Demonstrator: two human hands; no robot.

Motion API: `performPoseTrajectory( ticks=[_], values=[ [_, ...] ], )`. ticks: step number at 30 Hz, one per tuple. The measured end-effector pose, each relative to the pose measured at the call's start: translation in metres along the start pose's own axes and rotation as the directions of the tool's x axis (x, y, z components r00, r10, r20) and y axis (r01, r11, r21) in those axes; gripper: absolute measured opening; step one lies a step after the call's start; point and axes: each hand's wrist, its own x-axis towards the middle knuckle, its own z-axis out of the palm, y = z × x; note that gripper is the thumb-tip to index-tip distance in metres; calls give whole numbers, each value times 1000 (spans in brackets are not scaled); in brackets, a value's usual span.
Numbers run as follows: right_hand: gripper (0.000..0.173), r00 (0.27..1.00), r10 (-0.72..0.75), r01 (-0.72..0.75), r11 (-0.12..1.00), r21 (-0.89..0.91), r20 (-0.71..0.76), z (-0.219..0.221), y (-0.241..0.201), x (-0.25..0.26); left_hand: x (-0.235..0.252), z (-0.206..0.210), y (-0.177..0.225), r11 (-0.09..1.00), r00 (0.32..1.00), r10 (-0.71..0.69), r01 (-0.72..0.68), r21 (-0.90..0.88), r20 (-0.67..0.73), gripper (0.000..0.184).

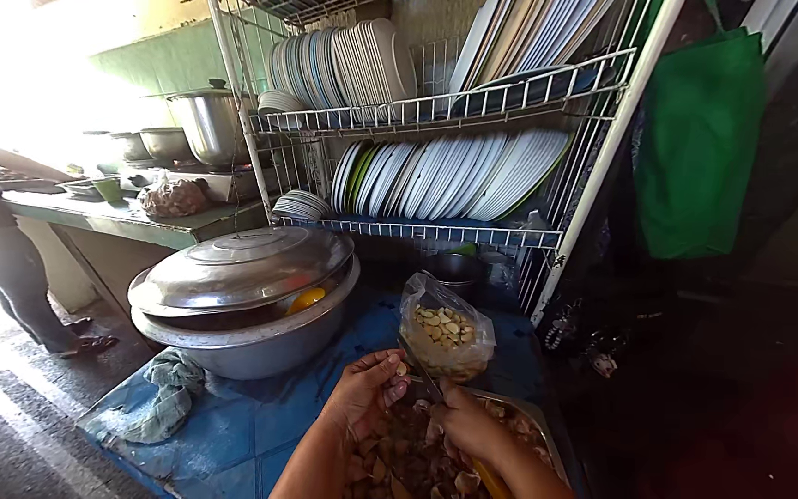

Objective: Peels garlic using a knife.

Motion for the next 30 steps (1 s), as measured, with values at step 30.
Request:
performPoseTrajectory(
  ticks=[30],
  values=[
    [34, 896, -373, 385, 923, 3, -243, 21, -2, -5, -1, 7, -15, 977, 996, -2, 21, 210, -89, 12]
  ],
)
